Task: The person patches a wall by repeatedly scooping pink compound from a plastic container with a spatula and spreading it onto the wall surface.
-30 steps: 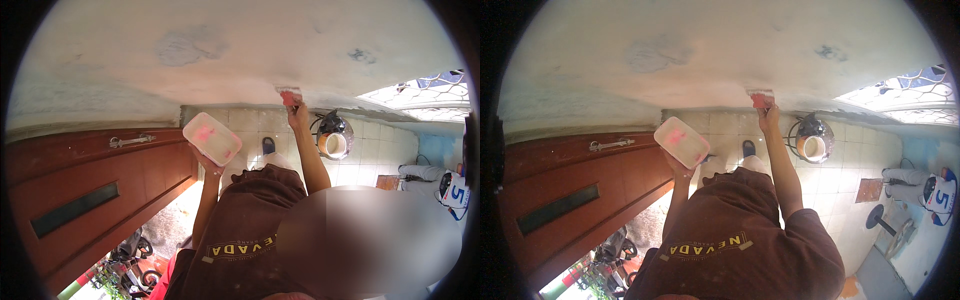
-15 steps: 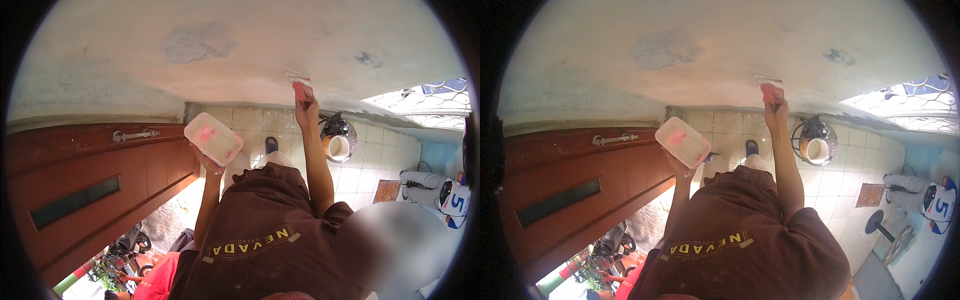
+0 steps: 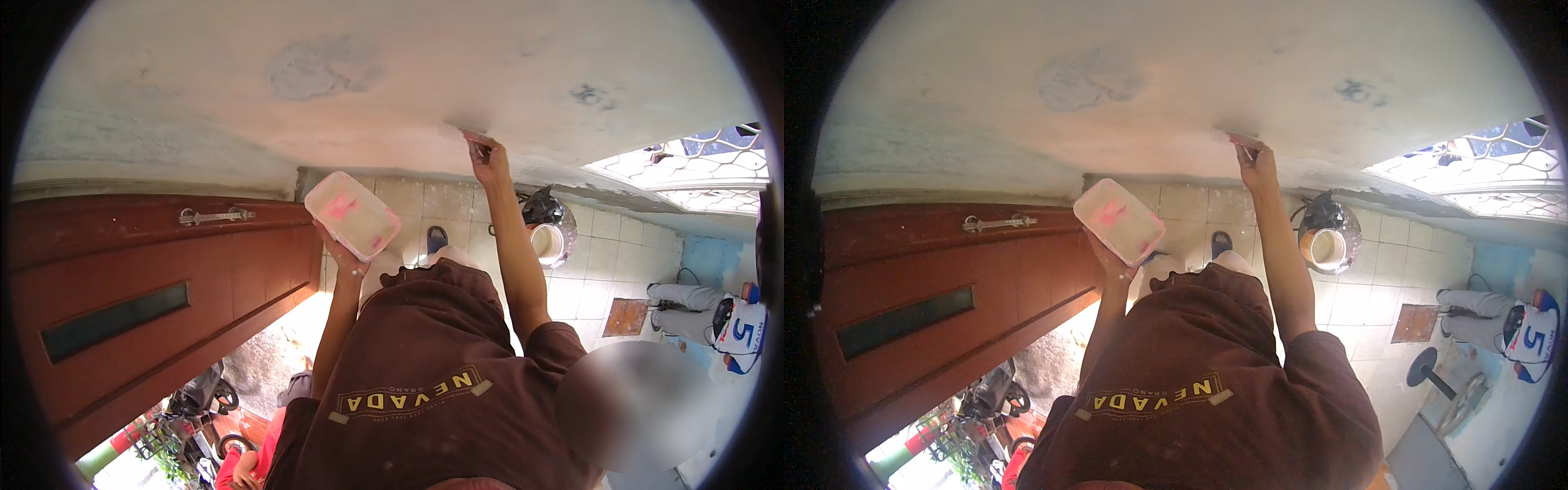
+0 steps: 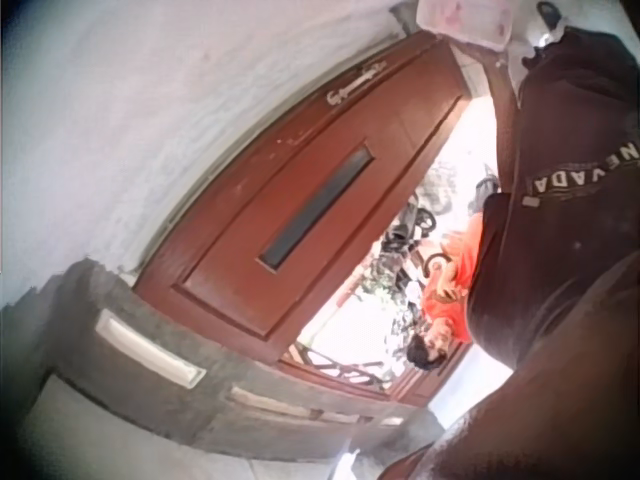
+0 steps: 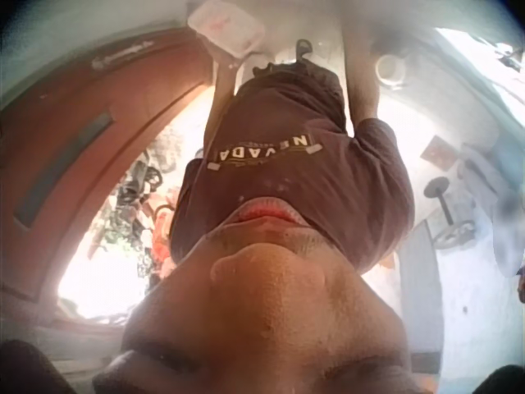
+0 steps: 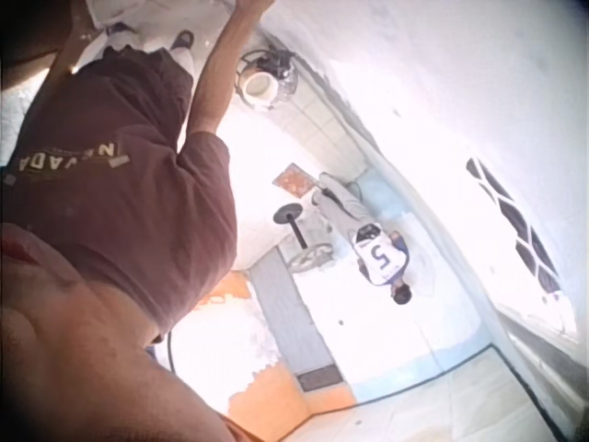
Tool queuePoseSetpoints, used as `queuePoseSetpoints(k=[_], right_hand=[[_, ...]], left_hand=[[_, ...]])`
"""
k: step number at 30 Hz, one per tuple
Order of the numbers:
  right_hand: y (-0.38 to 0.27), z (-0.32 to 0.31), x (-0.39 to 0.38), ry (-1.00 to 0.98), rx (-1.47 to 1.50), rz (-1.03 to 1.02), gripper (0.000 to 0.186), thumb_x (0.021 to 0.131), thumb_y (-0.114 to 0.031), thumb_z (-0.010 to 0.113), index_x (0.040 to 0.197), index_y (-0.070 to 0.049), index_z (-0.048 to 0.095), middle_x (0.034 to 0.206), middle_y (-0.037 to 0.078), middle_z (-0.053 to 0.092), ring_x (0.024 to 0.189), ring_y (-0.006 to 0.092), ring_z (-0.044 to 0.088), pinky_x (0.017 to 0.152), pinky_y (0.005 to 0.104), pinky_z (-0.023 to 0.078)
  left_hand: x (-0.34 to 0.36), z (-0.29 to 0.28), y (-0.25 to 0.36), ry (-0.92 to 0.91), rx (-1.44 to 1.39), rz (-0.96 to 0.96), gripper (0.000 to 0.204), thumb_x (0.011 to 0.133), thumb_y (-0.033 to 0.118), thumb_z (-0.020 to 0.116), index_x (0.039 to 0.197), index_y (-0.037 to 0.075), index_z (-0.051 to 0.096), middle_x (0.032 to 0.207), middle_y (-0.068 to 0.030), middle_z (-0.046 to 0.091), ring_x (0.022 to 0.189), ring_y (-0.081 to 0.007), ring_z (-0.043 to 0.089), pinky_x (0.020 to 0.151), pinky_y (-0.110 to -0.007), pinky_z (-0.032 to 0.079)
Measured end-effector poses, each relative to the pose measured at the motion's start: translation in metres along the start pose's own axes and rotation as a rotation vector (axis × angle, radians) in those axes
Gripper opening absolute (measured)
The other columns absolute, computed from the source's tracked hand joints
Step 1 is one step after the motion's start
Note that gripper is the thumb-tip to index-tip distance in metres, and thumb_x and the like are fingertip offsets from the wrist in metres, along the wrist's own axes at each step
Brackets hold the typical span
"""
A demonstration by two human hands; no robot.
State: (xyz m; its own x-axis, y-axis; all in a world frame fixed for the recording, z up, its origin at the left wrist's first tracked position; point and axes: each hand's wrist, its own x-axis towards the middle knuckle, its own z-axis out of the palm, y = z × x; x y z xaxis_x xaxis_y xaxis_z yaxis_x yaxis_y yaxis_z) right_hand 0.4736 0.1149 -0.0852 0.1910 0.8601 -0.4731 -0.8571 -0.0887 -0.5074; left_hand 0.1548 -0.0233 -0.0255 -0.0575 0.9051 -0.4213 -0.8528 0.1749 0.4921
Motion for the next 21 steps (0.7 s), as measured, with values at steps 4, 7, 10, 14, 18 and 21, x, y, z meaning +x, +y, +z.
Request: queuePoseSetpoints(k=[4, 7, 10, 14, 18, 21], right_hand=[[0.0, -0.012, -0.05, 0.011, 0.118, -0.142, 0.029, 0.097, -0.005, 0.042, 0.116, 0.005, 0.061, 0.112, 0.018, 0.069, 0.112, 0.0271, 0.064, 0.104, 0.0349, 0.051], [0.037, -0.049, -0.02, 0.031, -0.081, 0.073, 0.028, 0.095, -0.003, 0.046, 0.118, 0.002, 0.061, 0.122, 0.016, 0.064, 0.106, 0.0258, 0.066, 0.098, 0.033, 0.054], [0.084, -0.101, 0.045, -0.142, -0.437, 0.01, 0.027, 0.094, 0.0, 0.046, 0.119, 0.004, 0.058, 0.121, 0.015, 0.061, 0.101, 0.0273, 0.067, 0.094, 0.0342, 0.057], [0.081, -0.056, 0.089, 0.184, 0.124, 0.179, 0.022, 0.095, 0.001, 0.044, 0.111, 0.006, 0.058, 0.117, 0.016, 0.061, 0.099, 0.0296, 0.068, 0.092, 0.035, 0.058], [0.022, 0.025, 0.007, 0.053, 0.136, 0.134, 0.016, 0.096, -0.002, 0.046, 0.104, 0.004, 0.059, 0.117, 0.017, 0.06, 0.098, 0.0276, 0.066, 0.092, 0.0377, 0.058], [-0.008, 0.052, -0.073, -0.052, 0.023, 0.019, 0.013, 0.096, -0.007, 0.053, 0.104, 0.002, 0.06, 0.109, 0.014, 0.063, 0.093, 0.024, 0.065, 0.09, 0.0352, 0.056]], left_hand=[[0.003, -0.014, -0.008, 0.004, -0.045, 0.032, 0.076, 0.09, 0.076, 0.047, 0.14, 0.019, 0.046, 0.128, -0.006, 0.056, 0.115, -0.033, 0.06, 0.093, -0.056, 0.054], [-0.001, -0.019, -0.009, 0.022, -0.031, 0.067, 0.078, 0.089, 0.078, 0.046, 0.14, 0.019, 0.045, 0.128, -0.0064, 0.055, 0.114, -0.0326, 0.06, 0.09, -0.054, 0.056], [0.0, -0.017, -0.009, 0.006, 0.009, 0.003, 0.079, 0.089, 0.079, 0.046, 0.14, 0.019, 0.045, 0.129, -0.0068, 0.055, 0.115, -0.0318, 0.06, 0.088, -0.052, 0.057], [-0.003, -0.021, -0.002, 0.034, 0.024, 0.007, 0.08, 0.088, 0.079, 0.046, 0.141, 0.019, 0.044, 0.13, -0.0064, 0.055, 0.118, -0.0314, 0.059, 0.089, -0.051, 0.058], [-0.002, -0.032, 0.001, -0.017, -0.01, 0.032, 0.08, 0.088, 0.079, 0.047, 0.142, 0.019, 0.045, 0.132, -0.0062, 0.055, 0.122, -0.0316, 0.058, 0.093, -0.053, 0.056], [-0.002, -0.026, -0.002, -0.065, -0.062, -0.016, 0.082, 0.089, 0.079, 0.046, 0.145, 0.019, 0.044, 0.135, -0.0069, 0.055, 0.124, -0.0315, 0.056, 0.098, -0.055, 0.053]])
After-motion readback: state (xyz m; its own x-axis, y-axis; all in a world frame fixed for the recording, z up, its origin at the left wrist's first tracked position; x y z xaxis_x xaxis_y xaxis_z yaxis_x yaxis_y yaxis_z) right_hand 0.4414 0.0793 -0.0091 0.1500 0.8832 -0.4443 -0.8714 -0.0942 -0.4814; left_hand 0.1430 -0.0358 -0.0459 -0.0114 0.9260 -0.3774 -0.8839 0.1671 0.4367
